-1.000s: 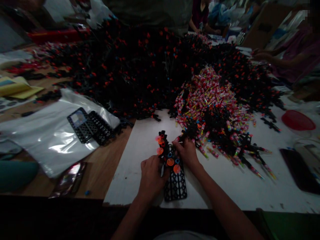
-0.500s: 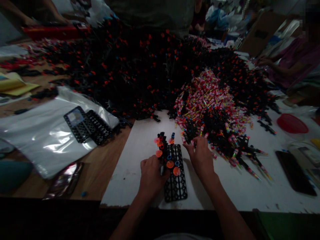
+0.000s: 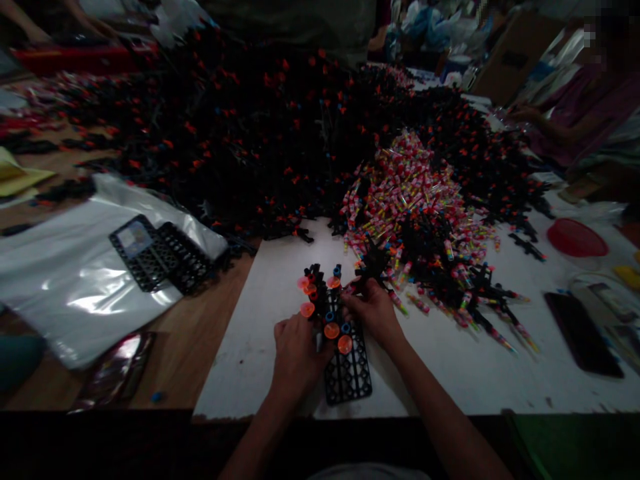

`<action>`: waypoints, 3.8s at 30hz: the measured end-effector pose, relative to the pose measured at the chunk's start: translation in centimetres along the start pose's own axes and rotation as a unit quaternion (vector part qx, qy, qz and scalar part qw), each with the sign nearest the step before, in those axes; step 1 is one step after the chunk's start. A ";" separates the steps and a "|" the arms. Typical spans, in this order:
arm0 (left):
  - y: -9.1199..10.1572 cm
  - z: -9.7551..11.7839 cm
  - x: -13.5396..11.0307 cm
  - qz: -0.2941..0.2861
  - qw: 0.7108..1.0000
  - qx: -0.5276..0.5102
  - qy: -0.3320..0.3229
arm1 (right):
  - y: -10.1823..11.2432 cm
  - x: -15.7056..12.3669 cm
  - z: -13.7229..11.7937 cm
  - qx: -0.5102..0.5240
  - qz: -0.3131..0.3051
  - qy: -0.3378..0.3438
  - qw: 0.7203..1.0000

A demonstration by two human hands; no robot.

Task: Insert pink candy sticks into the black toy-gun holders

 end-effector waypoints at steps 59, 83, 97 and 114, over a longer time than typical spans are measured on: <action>0.5 -0.7 -2.4 0.005 0.993 -0.118 0.000 | 4.9 -3.2 -1.7 -0.168 0.023 -0.029 0.985; 0.8 0.0 -2.7 0.037 0.996 -0.086 0.016 | 0.7 -5.6 0.0 -0.043 -0.014 -0.003 0.999; 0.4 0.2 -2.4 0.005 0.999 -0.052 0.000 | -3.4 -6.7 0.1 -0.514 0.026 0.173 0.840; 1.0 0.3 -1.8 0.036 0.997 -0.061 0.040 | 3.8 -6.3 -4.3 -0.668 0.027 0.123 0.733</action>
Point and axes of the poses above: each hand's wrist, its own x-axis towards the middle knuckle, its own y-axis out of the back of the hand, z = x × y, the point moved 9 cm from there along x, towards the middle knuckle, and after that the axes turned 10 degrees about x, right-handed, at the moved point
